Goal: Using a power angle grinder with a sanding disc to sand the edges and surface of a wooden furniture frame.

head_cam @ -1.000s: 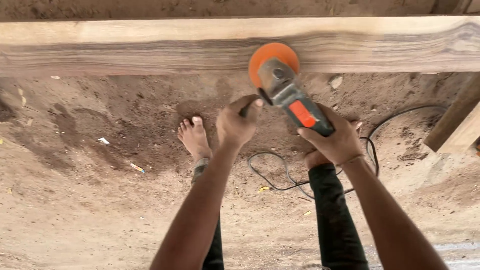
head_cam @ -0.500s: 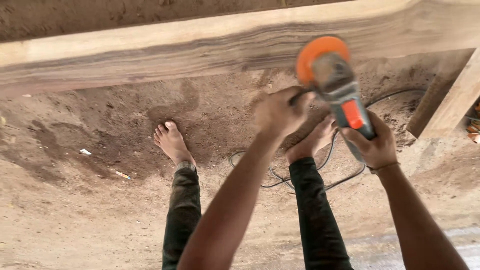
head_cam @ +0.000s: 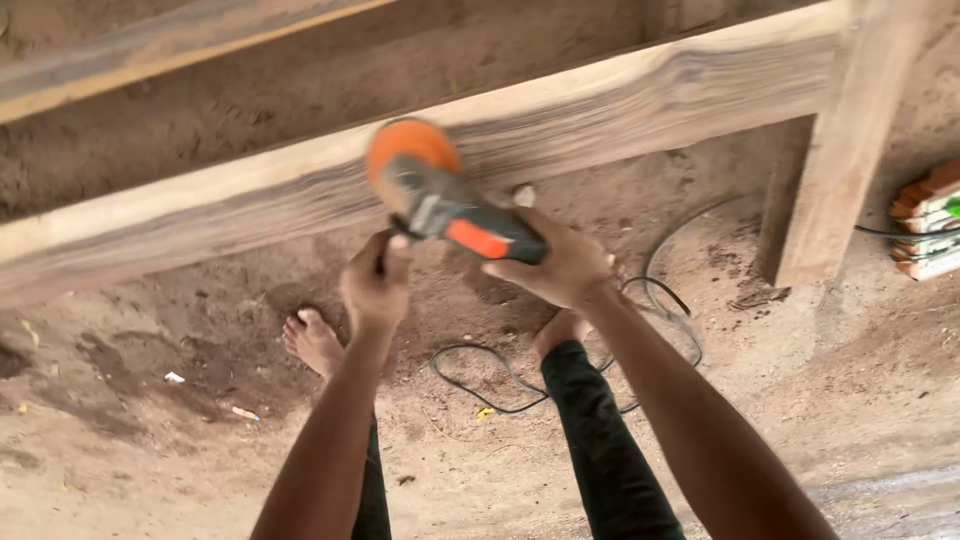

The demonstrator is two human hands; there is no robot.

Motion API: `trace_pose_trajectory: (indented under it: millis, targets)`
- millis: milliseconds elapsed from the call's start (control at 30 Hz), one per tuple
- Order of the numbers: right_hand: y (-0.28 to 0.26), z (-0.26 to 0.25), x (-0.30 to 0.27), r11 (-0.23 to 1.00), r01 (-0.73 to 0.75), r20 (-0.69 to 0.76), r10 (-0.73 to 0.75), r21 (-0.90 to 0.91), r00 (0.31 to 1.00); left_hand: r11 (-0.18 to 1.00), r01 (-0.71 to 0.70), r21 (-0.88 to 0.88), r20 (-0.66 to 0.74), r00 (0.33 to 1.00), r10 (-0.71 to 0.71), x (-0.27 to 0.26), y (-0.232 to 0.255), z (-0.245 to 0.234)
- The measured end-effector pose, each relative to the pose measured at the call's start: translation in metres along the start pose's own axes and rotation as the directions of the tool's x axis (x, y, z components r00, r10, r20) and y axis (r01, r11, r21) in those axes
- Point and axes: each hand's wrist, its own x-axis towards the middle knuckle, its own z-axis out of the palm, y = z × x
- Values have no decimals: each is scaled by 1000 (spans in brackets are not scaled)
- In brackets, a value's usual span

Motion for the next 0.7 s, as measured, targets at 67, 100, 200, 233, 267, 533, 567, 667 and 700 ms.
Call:
trace_pose_trajectory:
  millis: [67,100,200,233,267,533,567,667,700]
  targets:
    - [3,-24,3,996,64,-51,-68,-69,996,997,-35,-70,-31,999,33,-8,10,13]
    - [4,-37,5,980,128,-88,-142,-151,986,987,-64,-145,-71,996,54,-9,16,20]
    - [32,-81,0,994,-84,105,91,-75,990,975,-87,-205,-69,995,74,-8,83,51]
    - [60,-96,-5,994,-85,103,93,-74,990,975,-88,-206,-67,995,76,-5,117,62]
    - [89,-110,-13,1000,-30,5,30,-7,1000,990,-38,-134,15,999,40,-4,151,74]
    - [255,-199,-53,979,-4,-337,73,202,939,969,-245,-21,230,942,243,17,329,189]
    - [267,-205,-56,976,-58,-336,128,211,933,974,-228,20,314,926,210,21,347,199]
    - [301,-215,-58,965,-91,-390,184,245,902,950,-306,71,388,886,256,36,375,232]
    - [310,-216,-57,965,-71,-431,178,253,884,925,-374,73,374,870,322,40,378,241]
